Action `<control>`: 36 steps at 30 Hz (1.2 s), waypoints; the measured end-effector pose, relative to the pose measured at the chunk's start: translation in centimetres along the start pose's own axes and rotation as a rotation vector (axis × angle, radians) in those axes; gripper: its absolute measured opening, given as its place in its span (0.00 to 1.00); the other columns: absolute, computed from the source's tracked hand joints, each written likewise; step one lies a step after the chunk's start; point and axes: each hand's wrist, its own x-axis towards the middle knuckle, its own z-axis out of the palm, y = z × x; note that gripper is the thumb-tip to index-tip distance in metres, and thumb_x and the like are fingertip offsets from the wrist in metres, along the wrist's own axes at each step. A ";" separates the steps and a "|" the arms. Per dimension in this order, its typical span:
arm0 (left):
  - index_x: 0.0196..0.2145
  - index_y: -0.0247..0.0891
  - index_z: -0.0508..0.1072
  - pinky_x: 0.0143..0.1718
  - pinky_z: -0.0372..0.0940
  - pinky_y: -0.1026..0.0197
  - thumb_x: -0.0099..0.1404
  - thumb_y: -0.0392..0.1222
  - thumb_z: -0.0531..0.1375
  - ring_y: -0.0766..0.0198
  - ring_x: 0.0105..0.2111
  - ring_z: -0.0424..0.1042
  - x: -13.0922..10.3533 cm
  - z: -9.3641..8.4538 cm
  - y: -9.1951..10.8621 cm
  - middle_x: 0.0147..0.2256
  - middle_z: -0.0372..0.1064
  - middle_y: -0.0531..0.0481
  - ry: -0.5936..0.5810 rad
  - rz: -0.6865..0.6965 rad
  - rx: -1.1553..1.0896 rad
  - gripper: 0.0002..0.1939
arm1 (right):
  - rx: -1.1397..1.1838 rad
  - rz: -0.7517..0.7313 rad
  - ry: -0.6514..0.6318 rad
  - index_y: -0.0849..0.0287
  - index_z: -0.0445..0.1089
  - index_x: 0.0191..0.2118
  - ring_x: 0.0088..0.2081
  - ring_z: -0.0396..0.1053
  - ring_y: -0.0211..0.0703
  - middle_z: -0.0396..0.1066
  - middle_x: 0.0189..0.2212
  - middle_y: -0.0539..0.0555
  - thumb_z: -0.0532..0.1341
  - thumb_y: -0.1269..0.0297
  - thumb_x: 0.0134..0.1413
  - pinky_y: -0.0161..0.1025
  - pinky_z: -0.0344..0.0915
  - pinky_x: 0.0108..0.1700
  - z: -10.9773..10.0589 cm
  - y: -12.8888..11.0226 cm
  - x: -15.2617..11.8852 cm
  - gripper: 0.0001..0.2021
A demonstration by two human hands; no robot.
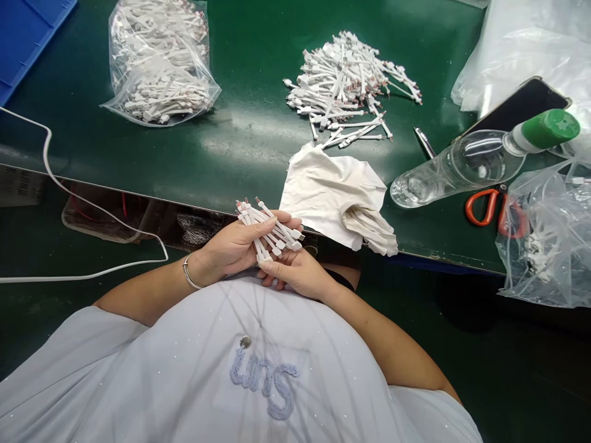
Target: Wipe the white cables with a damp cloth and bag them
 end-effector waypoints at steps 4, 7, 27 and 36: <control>0.39 0.33 0.76 0.50 0.64 0.54 0.64 0.35 0.59 0.58 0.44 0.73 0.2 -0.1 -0.4 0.43 0.74 0.42 -0.007 0.010 -0.002 0.07 | 0.007 0.018 0.007 0.60 0.69 0.24 0.22 0.64 0.33 0.68 0.20 0.49 0.69 0.48 0.39 0.32 0.60 0.23 0.3 0.0 0.2 0.19; 0.39 0.33 0.75 0.50 0.65 0.55 0.64 0.34 0.58 0.58 0.45 0.73 0.2 -0.4 -0.5 0.42 0.75 0.42 -0.002 0.005 -0.029 0.07 | -0.021 0.029 -0.012 0.61 0.69 0.24 0.23 0.64 0.34 0.69 0.20 0.49 0.68 0.48 0.40 0.32 0.61 0.24 0.0 0.2 0.1 0.19; 0.49 0.36 0.72 0.55 0.60 0.52 0.54 0.23 0.58 0.57 0.48 0.72 -0.5 -1.2 0.4 0.50 0.71 0.43 -0.091 -0.081 -0.112 0.24 | -0.182 -0.200 0.441 0.59 0.69 0.24 0.22 0.64 0.35 0.69 0.21 0.51 0.64 0.44 0.46 0.33 0.60 0.23 -1.2 -1.3 -2.2 0.20; 0.49 0.35 0.72 0.50 0.64 0.56 0.49 0.24 0.57 0.56 0.47 0.73 -0.2 -2.3 1.3 0.50 0.72 0.42 -0.237 -0.095 -0.180 0.28 | -0.457 -0.272 0.419 0.59 0.66 0.20 0.20 0.59 0.34 0.64 0.17 0.50 0.60 0.45 0.52 0.33 0.58 0.23 -2.2 -4.2 -2.9 0.22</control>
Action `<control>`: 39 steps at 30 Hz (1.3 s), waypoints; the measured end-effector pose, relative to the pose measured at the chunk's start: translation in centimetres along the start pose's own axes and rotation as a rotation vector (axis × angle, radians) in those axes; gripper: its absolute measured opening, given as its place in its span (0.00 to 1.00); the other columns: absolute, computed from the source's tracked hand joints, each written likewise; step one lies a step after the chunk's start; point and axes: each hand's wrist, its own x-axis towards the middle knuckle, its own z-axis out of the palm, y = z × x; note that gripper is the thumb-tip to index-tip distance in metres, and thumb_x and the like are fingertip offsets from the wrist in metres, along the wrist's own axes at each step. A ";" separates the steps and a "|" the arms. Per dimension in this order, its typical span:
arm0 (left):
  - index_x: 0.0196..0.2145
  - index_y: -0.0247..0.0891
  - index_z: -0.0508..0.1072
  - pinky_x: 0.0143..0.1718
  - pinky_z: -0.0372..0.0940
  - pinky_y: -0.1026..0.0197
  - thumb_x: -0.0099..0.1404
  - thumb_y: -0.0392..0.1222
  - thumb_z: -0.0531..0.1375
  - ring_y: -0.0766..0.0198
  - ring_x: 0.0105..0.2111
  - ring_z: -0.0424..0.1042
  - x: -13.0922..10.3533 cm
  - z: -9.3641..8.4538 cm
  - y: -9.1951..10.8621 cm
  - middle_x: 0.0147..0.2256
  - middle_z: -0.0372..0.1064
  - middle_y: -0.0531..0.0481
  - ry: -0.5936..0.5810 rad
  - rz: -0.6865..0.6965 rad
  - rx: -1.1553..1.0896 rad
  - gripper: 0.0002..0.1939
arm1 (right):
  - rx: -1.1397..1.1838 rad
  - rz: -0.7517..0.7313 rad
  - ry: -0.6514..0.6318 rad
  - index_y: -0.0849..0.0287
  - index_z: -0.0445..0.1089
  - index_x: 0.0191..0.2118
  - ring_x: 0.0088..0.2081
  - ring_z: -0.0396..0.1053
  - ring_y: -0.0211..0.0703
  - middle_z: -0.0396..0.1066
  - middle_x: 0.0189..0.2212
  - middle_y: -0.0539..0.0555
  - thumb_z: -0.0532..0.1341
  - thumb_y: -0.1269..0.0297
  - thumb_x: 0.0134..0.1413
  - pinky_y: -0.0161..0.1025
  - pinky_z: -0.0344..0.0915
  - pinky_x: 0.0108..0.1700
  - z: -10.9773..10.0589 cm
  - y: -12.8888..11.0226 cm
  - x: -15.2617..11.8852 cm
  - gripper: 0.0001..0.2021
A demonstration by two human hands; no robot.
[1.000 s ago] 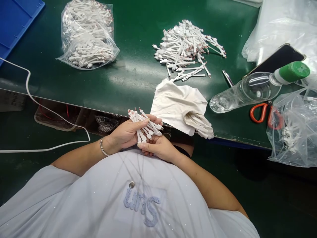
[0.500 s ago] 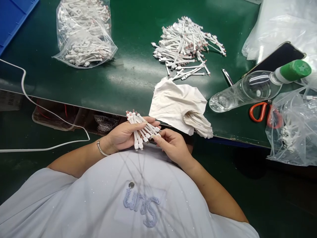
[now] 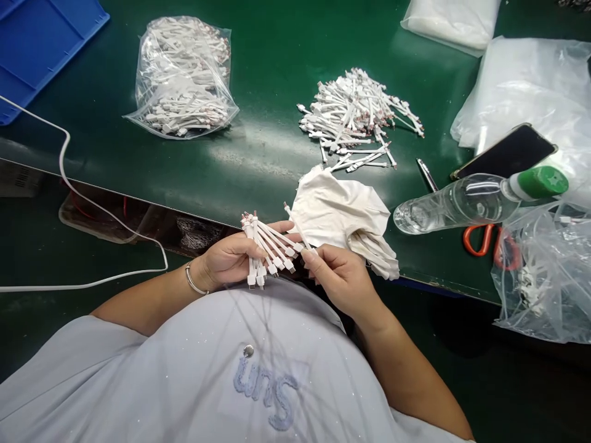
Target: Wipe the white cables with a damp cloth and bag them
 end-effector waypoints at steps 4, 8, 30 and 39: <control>0.50 0.34 0.70 0.49 0.63 0.56 0.52 0.28 0.57 0.55 0.46 0.73 0.0 -0.2 0.5 0.49 0.72 0.41 -0.074 -0.043 -0.025 0.26 | -0.082 0.005 -0.186 0.58 0.64 0.19 0.19 0.54 0.32 0.59 0.15 0.48 0.59 0.42 0.51 0.33 0.52 0.20 -1.3 -1.4 1.8 0.24; 0.51 0.32 0.70 0.48 0.63 0.56 0.60 0.38 0.56 0.55 0.45 0.74 0.4 -0.2 1.3 0.47 0.73 0.40 -0.076 -0.039 -0.084 0.20 | -0.137 0.042 -0.220 0.59 0.60 0.16 0.18 0.51 0.31 0.56 0.13 0.47 0.60 0.41 0.49 0.33 0.47 0.21 -1.6 -2.0 3.7 0.26; 0.39 0.30 0.75 0.45 0.65 0.55 0.71 0.44 0.45 0.58 0.37 0.76 3.8 0.5 5.1 0.37 0.76 0.40 0.110 0.106 -0.138 0.21 | 0.321 0.139 0.125 0.59 0.62 0.22 0.16 0.53 0.27 0.60 0.14 0.43 0.69 0.50 0.42 0.28 0.49 0.18 1.4 -1.5 7.1 0.20; 0.35 0.30 0.75 0.51 0.63 0.52 0.72 0.40 0.46 0.58 0.38 0.76 4.0 0.6 5.0 0.36 0.76 0.42 0.247 0.172 -0.174 0.20 | 0.365 0.167 0.134 0.60 0.62 0.21 0.16 0.55 0.26 0.62 0.14 0.44 0.70 0.53 0.41 0.27 0.50 0.18 0.7 -1.4 6.2 0.19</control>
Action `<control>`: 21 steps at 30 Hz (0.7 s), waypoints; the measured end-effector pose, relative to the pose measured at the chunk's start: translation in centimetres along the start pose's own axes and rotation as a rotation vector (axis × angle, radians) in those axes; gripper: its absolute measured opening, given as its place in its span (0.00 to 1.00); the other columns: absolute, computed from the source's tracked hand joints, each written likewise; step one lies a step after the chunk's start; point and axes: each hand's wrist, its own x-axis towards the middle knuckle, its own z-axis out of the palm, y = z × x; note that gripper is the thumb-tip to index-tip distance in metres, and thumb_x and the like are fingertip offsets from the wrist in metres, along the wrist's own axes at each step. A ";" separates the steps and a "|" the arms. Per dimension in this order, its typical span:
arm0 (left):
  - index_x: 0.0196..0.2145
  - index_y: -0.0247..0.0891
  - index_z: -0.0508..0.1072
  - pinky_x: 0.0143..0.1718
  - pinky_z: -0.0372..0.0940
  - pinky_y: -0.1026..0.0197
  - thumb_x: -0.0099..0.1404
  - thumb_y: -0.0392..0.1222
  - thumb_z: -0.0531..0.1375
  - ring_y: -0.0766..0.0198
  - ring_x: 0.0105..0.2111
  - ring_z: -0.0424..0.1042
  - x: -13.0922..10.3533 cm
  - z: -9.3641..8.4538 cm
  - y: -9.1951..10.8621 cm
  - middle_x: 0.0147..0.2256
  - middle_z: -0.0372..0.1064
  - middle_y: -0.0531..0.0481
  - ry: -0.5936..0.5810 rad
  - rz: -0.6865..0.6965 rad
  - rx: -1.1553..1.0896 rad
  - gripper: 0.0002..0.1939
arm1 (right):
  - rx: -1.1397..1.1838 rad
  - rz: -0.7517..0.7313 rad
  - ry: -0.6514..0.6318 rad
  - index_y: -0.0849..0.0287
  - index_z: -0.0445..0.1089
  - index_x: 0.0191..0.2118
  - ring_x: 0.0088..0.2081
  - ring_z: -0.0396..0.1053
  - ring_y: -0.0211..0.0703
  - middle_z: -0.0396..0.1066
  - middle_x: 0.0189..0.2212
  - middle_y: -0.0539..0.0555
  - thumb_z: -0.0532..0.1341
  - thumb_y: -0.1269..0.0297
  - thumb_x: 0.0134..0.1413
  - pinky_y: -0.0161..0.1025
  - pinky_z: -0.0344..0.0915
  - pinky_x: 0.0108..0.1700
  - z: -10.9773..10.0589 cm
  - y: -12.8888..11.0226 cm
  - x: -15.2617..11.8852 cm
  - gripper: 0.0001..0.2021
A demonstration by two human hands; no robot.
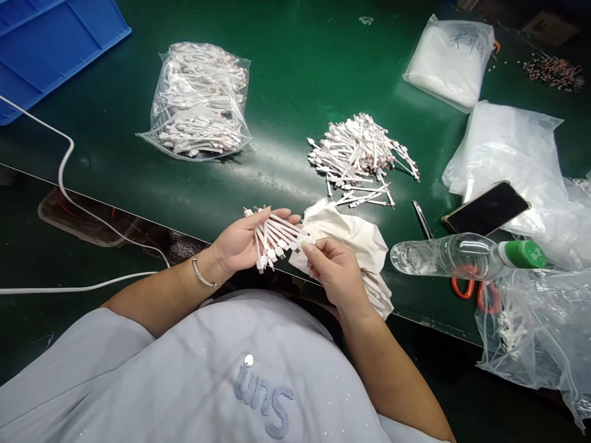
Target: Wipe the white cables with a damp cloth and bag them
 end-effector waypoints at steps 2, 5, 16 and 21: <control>0.34 0.30 0.75 0.50 0.63 0.53 0.71 0.40 0.46 0.59 0.37 0.76 0.1 0.2 -0.1 0.36 0.76 0.43 0.029 0.013 -0.004 0.20 | 0.020 0.002 0.005 0.60 0.62 0.21 0.15 0.54 0.26 0.61 0.14 0.44 0.70 0.54 0.40 0.27 0.49 0.17 0.0 -0.3 -0.2 0.19; 0.32 0.31 0.74 0.48 0.65 0.54 0.71 0.39 0.47 0.60 0.36 0.76 0.3 0.6 0.0 0.35 0.76 0.44 0.071 0.048 0.009 0.19 | 0.110 0.073 -0.009 0.60 0.60 0.20 0.14 0.53 0.26 0.60 0.14 0.44 0.72 0.53 0.35 0.26 0.45 0.15 0.0 -1.1 -0.1 0.21; 0.31 0.31 0.74 0.43 0.64 0.58 0.71 0.37 0.47 0.65 0.31 0.73 2.4 0.8 1.1 0.33 0.74 0.47 0.098 0.182 0.142 0.18 | -0.172 -0.246 0.284 0.60 0.67 0.21 0.17 0.58 0.29 0.63 0.14 0.46 0.69 0.54 0.40 0.30 0.56 0.21 -0.4 -0.5 0.3 0.16; 0.31 0.30 0.74 0.46 0.64 0.57 0.71 0.37 0.46 0.64 0.33 0.73 2.1 0.7 1.3 0.34 0.74 0.45 0.074 0.182 0.101 0.19 | -0.027 -0.147 0.322 0.59 0.66 0.22 0.15 0.57 0.29 0.63 0.15 0.46 0.71 0.53 0.37 0.29 0.50 0.17 -2.6 -0.5 -0.9 0.17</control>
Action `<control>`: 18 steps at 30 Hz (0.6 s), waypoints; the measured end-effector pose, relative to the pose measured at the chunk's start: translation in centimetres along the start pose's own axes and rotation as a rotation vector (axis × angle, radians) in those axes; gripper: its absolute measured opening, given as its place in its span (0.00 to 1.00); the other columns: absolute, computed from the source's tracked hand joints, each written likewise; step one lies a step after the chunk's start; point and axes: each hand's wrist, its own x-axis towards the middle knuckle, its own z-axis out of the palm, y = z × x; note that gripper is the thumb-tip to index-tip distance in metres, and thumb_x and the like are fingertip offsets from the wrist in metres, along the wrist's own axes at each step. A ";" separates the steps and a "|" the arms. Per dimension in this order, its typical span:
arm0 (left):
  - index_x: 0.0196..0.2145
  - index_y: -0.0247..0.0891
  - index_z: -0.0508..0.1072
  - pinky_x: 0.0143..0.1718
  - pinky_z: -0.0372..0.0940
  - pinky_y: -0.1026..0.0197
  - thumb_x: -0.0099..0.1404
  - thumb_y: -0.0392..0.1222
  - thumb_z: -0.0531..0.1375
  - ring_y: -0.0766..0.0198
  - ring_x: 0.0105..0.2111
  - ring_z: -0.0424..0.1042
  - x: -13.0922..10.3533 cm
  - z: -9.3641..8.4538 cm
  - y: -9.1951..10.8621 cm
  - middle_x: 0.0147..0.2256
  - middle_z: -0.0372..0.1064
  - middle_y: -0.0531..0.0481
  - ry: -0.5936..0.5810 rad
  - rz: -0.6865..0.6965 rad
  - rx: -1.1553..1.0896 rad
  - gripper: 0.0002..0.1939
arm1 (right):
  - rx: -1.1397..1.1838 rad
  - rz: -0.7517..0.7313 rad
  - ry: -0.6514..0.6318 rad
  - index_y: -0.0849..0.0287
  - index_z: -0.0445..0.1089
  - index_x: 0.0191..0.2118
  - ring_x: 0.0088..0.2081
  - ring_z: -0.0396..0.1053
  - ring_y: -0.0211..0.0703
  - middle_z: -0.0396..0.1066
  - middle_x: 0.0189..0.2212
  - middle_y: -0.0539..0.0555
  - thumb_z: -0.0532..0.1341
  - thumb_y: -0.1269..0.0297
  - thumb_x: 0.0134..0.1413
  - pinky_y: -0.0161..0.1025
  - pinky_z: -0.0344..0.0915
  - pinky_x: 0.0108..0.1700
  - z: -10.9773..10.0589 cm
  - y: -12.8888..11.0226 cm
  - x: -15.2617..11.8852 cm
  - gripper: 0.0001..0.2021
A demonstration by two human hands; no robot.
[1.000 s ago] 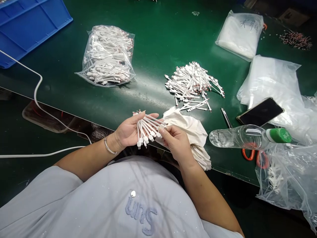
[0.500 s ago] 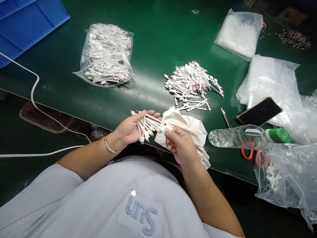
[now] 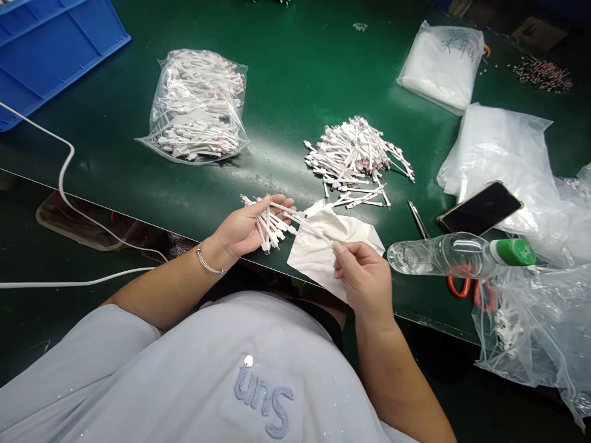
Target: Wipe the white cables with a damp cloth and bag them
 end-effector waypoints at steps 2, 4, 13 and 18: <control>0.31 0.30 0.74 0.49 0.63 0.56 0.71 0.37 0.46 0.63 0.36 0.74 -0.1 0.0 0.2 0.34 0.74 0.45 0.009 -0.006 -0.022 0.19 | -0.006 0.017 0.070 0.58 0.64 0.22 0.15 0.56 0.30 0.62 0.14 0.45 0.71 0.53 0.36 0.29 0.49 0.17 -1.4 0.3 0.0 0.18; 0.31 0.31 0.74 0.50 0.62 0.56 0.71 0.37 0.47 0.63 0.38 0.74 -0.1 -0.1 0.4 0.35 0.74 0.44 0.013 0.001 -0.033 0.19 | -0.114 0.009 0.122 0.58 0.63 0.21 0.15 0.54 0.31 0.61 0.13 0.45 0.70 0.51 0.37 0.31 0.50 0.18 -2.8 0.5 0.0 0.19; 0.31 0.30 0.74 0.53 0.62 0.55 0.70 0.37 0.48 0.62 0.38 0.74 -0.1 0.3 0.1 0.35 0.74 0.43 -0.009 -0.020 -0.008 0.17 | -0.954 -0.770 -0.013 0.57 0.74 0.35 0.33 0.66 0.45 0.70 0.28 0.54 0.61 0.58 0.54 0.42 0.62 0.39 -0.7 -0.1 2.0 0.09; 0.35 0.32 0.73 0.53 0.62 0.53 0.70 0.36 0.48 0.61 0.39 0.75 -0.5 0.3 0.4 0.35 0.74 0.44 -0.025 -0.019 -0.018 0.14 | -1.091 -0.873 -0.197 0.56 0.76 0.34 0.38 0.63 0.49 0.71 0.33 0.58 0.59 0.65 0.55 0.48 0.61 0.44 2.3 0.4 4.4 0.08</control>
